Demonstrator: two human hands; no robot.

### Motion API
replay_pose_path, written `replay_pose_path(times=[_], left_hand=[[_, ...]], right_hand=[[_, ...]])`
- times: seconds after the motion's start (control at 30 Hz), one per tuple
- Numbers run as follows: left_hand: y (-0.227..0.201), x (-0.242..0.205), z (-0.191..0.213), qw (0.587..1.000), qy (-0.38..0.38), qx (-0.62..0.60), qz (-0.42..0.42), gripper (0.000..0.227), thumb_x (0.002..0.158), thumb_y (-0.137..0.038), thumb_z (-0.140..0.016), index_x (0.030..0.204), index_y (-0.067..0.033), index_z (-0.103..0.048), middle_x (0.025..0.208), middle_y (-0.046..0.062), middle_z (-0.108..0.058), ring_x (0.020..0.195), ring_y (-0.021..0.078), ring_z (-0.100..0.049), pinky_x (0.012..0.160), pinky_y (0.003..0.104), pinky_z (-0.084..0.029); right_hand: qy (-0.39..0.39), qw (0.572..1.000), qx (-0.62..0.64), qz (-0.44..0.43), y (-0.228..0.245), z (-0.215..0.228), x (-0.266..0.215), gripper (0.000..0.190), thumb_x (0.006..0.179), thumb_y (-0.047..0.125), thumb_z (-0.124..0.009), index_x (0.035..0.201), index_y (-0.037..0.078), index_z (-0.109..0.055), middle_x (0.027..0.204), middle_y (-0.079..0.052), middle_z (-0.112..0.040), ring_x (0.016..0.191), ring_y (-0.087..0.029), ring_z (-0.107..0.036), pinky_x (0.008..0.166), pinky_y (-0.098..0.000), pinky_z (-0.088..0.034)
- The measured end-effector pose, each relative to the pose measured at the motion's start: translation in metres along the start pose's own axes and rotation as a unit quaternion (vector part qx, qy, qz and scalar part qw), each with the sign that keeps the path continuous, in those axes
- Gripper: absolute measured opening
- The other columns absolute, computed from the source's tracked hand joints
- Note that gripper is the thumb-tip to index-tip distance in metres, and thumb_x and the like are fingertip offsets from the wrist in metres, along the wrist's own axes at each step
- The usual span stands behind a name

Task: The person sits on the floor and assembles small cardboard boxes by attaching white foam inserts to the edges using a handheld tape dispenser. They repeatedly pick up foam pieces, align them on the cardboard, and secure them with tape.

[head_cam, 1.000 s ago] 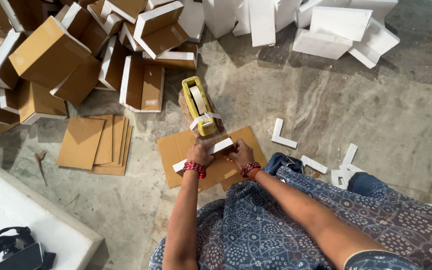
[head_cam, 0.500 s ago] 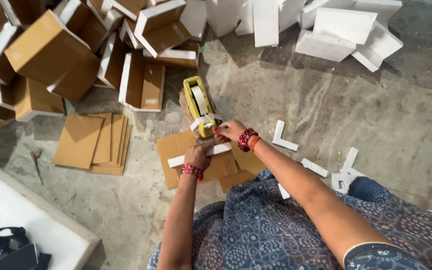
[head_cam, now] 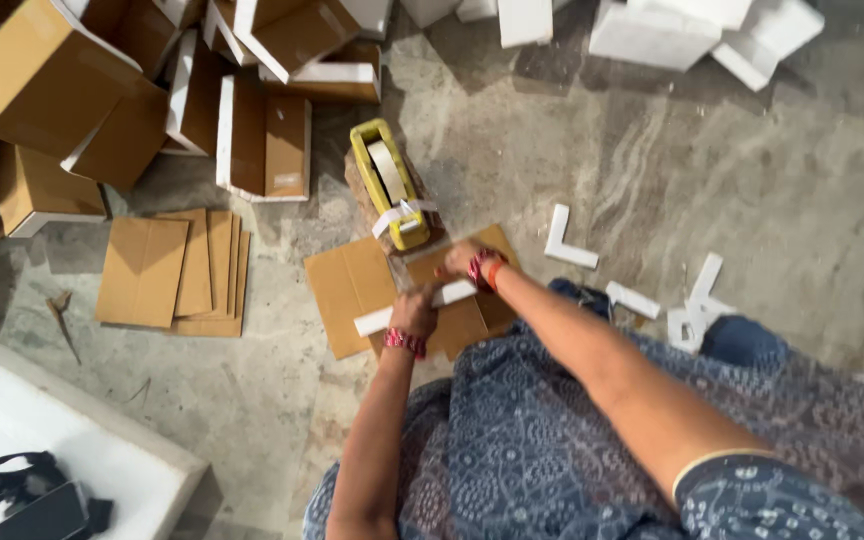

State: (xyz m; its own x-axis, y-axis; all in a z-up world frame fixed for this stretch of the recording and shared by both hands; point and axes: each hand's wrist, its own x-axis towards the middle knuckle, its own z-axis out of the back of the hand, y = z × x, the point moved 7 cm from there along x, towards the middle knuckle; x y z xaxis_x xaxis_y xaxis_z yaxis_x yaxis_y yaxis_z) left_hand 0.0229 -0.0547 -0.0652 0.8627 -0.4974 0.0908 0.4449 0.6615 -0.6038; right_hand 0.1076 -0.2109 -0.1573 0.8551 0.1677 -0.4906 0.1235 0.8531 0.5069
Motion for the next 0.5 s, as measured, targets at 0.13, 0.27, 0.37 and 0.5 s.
replay_pose_path(times=[0.13, 0.27, 0.37, 0.5], left_hand=[[-0.004, -0.019, -0.006, 0.998, -0.047, -0.002, -0.032, 0.046, 0.077, -0.003, -0.071, 0.122, -0.0107, -0.063, 0.094, 0.017, -0.071, 0.09, 0.0406, -0.068, 0.079, 0.052, -0.056], [-0.011, -0.003, -0.004, 0.999, -0.028, 0.005, 0.018, 0.043, 0.076, -0.004, -0.074, 0.116, -0.0119, -0.058, 0.091, 0.02, -0.069, 0.089, 0.0434, -0.067, 0.079, 0.053, -0.055], [-0.005, -0.001, 0.0, 1.0, -0.007, 0.001, 0.03, 0.041, 0.076, -0.005, -0.076, 0.111, -0.0112, -0.055, 0.091, 0.021, -0.068, 0.088, 0.0448, -0.066, 0.078, 0.054, -0.053], [-0.016, -0.003, -0.001, 1.0, -0.03, 0.008, 0.003, 0.04, 0.074, -0.004, -0.076, 0.106, -0.0098, -0.052, 0.093, 0.022, -0.068, 0.089, 0.0451, -0.066, 0.077, 0.053, -0.053]], right_hand=[[0.142, 0.974, -0.115, 0.13, -0.005, -0.033, 0.002, 0.054, 0.084, 0.06, -0.068, 0.118, 0.02, -0.076, 0.121, -0.006, -0.072, 0.114, -0.032, -0.067, 0.093, -0.04, -0.049], [0.149, 0.972, -0.18, -0.013, -0.045, -0.026, 0.003, 0.051, 0.082, 0.052, -0.072, 0.119, 0.017, -0.074, 0.119, -0.007, -0.072, 0.112, -0.032, -0.067, 0.093, -0.0407, -0.05], [0.133, 0.971, -0.197, -0.036, -0.044, -0.029, -0.004, 0.049, 0.08, 0.046, -0.074, 0.12, 0.016, -0.072, 0.117, -0.008, -0.072, 0.11, -0.032, -0.067, 0.093, -0.0413, -0.05], [0.055, 0.988, -0.142, 0.038, -0.016, 0.0, -0.036, 0.049, 0.078, 0.037, -0.078, 0.121, 0.014, -0.07, 0.115, -0.009, -0.072, 0.107, -0.032, -0.067, 0.093, -0.0421, -0.051]])
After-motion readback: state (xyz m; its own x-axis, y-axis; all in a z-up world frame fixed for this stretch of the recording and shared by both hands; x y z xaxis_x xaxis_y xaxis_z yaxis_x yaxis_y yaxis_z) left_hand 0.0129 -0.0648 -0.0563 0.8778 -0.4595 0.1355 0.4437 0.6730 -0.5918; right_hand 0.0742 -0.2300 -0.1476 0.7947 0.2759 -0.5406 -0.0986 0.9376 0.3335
